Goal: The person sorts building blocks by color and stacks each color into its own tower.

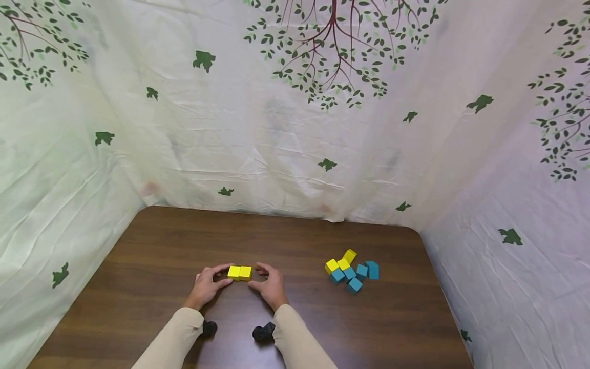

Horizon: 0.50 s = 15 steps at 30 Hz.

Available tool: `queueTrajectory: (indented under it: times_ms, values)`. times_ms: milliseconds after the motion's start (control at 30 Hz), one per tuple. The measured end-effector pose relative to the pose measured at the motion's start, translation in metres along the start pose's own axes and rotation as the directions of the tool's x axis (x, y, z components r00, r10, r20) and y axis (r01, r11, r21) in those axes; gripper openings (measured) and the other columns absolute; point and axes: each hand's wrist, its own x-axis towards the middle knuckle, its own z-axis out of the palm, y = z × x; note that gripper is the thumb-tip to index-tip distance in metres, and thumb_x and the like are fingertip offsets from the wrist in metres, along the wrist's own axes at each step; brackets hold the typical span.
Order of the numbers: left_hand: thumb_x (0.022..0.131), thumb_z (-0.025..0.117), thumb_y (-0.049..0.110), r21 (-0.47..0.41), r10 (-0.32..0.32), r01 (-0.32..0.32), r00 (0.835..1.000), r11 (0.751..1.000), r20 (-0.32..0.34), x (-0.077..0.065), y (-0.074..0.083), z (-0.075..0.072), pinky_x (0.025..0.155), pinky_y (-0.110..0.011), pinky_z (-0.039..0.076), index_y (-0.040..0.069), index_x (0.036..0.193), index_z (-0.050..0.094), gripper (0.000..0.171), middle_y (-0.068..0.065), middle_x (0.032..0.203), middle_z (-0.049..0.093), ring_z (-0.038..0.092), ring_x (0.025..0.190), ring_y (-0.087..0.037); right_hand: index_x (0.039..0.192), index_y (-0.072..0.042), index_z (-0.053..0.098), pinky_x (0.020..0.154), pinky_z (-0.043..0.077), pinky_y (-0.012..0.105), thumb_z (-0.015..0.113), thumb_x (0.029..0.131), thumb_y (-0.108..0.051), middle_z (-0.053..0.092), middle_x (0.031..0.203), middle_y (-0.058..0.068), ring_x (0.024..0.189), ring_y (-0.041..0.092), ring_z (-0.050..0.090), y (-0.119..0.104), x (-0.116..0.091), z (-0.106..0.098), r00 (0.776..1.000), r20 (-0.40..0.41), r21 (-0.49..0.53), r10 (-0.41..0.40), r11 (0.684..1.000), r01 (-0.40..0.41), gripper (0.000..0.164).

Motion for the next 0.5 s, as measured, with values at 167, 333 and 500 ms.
queueTrajectory:
  times_ms: [167,333,500]
  values:
    - [0.08,0.078,0.016,0.009,0.001,-0.001,1.0,1.0,-0.001,-0.001,-0.001,0.001,0.082,-0.043,0.027,0.014,0.121,0.069,0.042,-0.008,0.095,0.067,0.049,0.089,-0.024,0.122,0.002,0.063,0.081,0.05,0.034,0.08,0.077,-0.008,0.067,0.113,0.016,0.099,0.031,0.062,0.003,-0.004,-0.028,0.997,-0.067,0.013,-0.034,0.999,0.035,0.049]
    - [0.08,0.078,0.016,0.009,-0.001,0.001,1.0,1.0,0.004,-0.001,0.001,0.002,0.084,-0.043,0.028,0.014,0.122,0.068,0.043,-0.009,0.101,0.068,0.05,0.09,-0.023,0.121,-0.001,0.064,0.083,0.051,0.043,0.08,0.079,-0.012,0.067,0.112,0.013,0.099,0.033,0.062,0.008,-0.01,-0.068,0.976,-0.209,-0.066,-0.065,0.996,0.052,0.046]
    - [0.081,0.077,0.015,0.006,-0.003,0.003,1.0,1.0,0.005,0.0,0.003,0.0,0.085,-0.044,0.027,0.014,0.123,0.067,0.043,-0.01,0.104,0.069,0.05,0.091,-0.024,0.12,-0.004,0.065,0.09,0.046,0.049,0.079,0.081,-0.013,0.065,0.114,0.011,0.104,0.034,0.058,0.01,-0.015,-0.107,0.937,-0.347,-0.158,-0.04,0.987,-0.016,0.043]
